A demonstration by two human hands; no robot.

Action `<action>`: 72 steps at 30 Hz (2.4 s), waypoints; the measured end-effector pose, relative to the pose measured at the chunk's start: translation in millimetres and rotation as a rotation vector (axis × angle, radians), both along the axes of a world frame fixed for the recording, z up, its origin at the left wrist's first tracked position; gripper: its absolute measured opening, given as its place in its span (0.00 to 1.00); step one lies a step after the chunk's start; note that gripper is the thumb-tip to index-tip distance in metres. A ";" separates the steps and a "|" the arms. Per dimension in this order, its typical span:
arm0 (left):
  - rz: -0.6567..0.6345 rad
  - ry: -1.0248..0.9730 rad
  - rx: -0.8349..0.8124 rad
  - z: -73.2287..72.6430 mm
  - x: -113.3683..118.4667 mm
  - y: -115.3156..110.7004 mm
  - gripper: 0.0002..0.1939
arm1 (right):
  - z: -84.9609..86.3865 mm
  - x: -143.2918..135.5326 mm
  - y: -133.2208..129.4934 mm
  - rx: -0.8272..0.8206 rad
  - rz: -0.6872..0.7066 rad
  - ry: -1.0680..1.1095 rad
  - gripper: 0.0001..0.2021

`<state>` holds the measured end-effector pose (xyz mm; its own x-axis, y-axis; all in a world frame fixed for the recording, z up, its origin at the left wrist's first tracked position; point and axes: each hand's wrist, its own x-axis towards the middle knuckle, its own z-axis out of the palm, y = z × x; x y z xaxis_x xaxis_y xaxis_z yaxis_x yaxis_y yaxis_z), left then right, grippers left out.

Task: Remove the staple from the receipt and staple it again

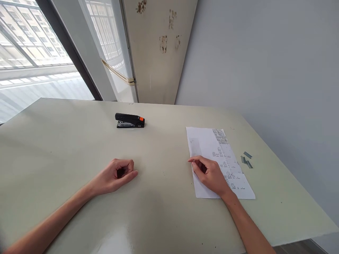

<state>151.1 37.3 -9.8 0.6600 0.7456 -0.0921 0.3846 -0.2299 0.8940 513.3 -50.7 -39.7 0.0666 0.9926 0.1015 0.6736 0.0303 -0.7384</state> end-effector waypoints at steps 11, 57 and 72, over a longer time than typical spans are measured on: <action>0.000 0.037 0.028 2.0 3.1 1.9 0.21 | 2.8 -2.6 -0.5 0.026 0.025 0.002 0.11; 0.060 0.127 0.113 -1.8 3.8 -0.4 0.22 | -1.9 41.0 -1.1 0.381 -0.386 -0.257 0.20; 0.045 0.168 0.178 1.2 7.4 -4.1 0.21 | -40.3 191.3 -30.3 0.093 -0.539 -0.508 0.33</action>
